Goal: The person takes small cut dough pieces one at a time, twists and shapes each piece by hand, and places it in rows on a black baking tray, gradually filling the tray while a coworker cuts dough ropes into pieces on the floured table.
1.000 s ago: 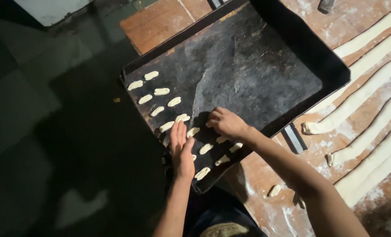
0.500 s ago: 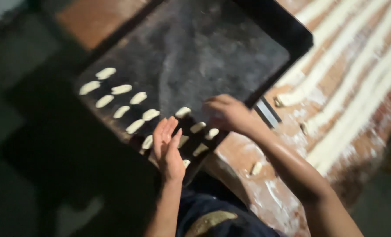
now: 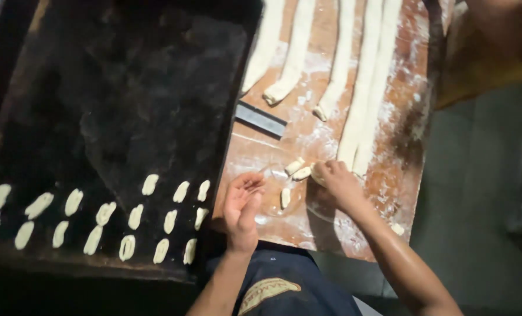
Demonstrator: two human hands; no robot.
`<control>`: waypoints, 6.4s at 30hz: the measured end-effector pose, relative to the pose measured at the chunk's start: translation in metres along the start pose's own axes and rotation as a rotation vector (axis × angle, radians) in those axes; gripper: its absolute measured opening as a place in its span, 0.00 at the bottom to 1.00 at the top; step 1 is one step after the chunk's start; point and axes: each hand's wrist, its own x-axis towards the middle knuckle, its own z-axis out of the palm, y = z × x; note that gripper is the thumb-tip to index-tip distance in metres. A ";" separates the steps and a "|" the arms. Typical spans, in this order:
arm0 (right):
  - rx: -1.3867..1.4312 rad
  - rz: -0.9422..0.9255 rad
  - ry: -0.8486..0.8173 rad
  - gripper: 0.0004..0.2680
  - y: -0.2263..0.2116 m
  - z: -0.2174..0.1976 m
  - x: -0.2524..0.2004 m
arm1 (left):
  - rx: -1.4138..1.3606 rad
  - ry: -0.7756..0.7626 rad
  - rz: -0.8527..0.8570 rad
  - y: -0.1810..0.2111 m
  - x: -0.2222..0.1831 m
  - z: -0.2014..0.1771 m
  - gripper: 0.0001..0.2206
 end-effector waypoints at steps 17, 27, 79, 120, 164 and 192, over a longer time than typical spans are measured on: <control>1.271 0.133 -0.236 0.23 -0.045 -0.010 0.002 | -0.116 -0.053 -0.359 -0.043 -0.022 -0.006 0.25; 0.471 -0.569 0.136 0.18 -0.230 -0.066 0.052 | -0.219 0.083 0.029 0.027 -0.028 -0.055 0.29; 0.066 -1.256 0.014 0.10 -0.438 0.057 0.285 | -0.540 0.745 0.299 0.107 -0.012 -0.226 0.23; 0.564 -0.861 -0.877 0.14 -0.513 0.003 0.276 | -0.245 0.734 0.500 0.163 0.049 -0.263 0.28; -0.208 -1.265 -0.551 0.05 -0.266 -0.006 0.245 | -0.078 0.455 0.295 0.116 0.051 -0.145 0.31; -0.391 -0.399 -0.099 0.28 -0.041 -0.025 0.058 | -0.126 0.116 0.113 0.081 0.074 -0.050 0.25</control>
